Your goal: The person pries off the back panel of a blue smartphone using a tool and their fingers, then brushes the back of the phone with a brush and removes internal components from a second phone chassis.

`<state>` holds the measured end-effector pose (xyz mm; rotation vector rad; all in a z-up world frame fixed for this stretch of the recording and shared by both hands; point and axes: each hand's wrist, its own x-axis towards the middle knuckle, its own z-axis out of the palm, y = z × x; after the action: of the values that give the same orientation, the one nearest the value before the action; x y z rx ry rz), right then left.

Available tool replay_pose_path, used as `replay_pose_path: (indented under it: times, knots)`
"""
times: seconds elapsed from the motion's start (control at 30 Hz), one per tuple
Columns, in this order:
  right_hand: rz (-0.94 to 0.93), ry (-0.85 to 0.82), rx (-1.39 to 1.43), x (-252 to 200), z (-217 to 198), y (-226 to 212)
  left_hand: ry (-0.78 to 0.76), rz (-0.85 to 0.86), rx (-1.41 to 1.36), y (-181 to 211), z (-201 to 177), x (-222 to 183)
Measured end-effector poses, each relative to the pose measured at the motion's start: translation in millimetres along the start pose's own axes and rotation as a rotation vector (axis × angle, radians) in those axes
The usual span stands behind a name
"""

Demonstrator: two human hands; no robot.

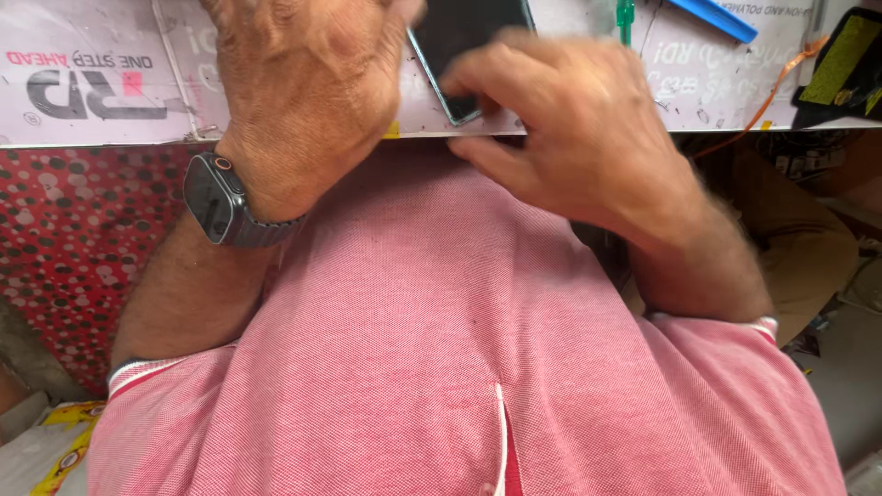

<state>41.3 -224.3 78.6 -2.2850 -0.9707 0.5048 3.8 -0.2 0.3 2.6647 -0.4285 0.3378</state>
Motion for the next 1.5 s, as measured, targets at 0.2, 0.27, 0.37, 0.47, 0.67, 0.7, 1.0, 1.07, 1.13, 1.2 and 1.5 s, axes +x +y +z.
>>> replay_pose_path:
  times: [0.2, 0.27, 0.37, 0.47, 0.67, 0.7, 1.0, 1.07, 1.13, 1.2, 1.5]
  knots:
    - [0.007, 0.040, -0.180, 16, 12, -2, 0.025, -0.004, -0.063, -5, -8, 5]
    - [0.047, -0.065, -0.126, 10, 6, -2, 0.020, -0.016, -0.098, -5, -8, 3]
    - [-0.051, 0.096, -0.113, 20, 9, 3, 0.015, -0.024, -0.146, -4, -8, 4]
    - [0.090, 0.001, -0.161, 18, 9, -5, 0.046, -0.019, -0.100, 0, -9, 6]
    - [0.061, 0.022, -0.078, 20, 1, -9, 0.064, -0.011, -0.020, 3, -8, 4]
    - [0.070, 0.016, -0.075, 18, 2, -10, 0.046, -0.016, -0.036, 4, -8, 3]
    - [0.169, -0.129, 0.093, -31, -26, -1, -0.007, -0.024, -0.113, -3, -6, 1]
    - [0.207, 0.071, -0.023, -27, -22, 4, 0.000, -0.016, -0.117, -3, -5, 2]
    - [0.139, 0.213, -0.202, -19, -12, 11, 0.002, -0.021, -0.128, -2, -4, 2]
    - [0.096, 0.331, -0.335, -10, 4, 15, 0.006, -0.035, -0.131, -2, -3, 4]
    - [0.391, 0.330, 0.601, 4, 18, 19, 0.192, -0.122, 0.216, 9, -11, 13]
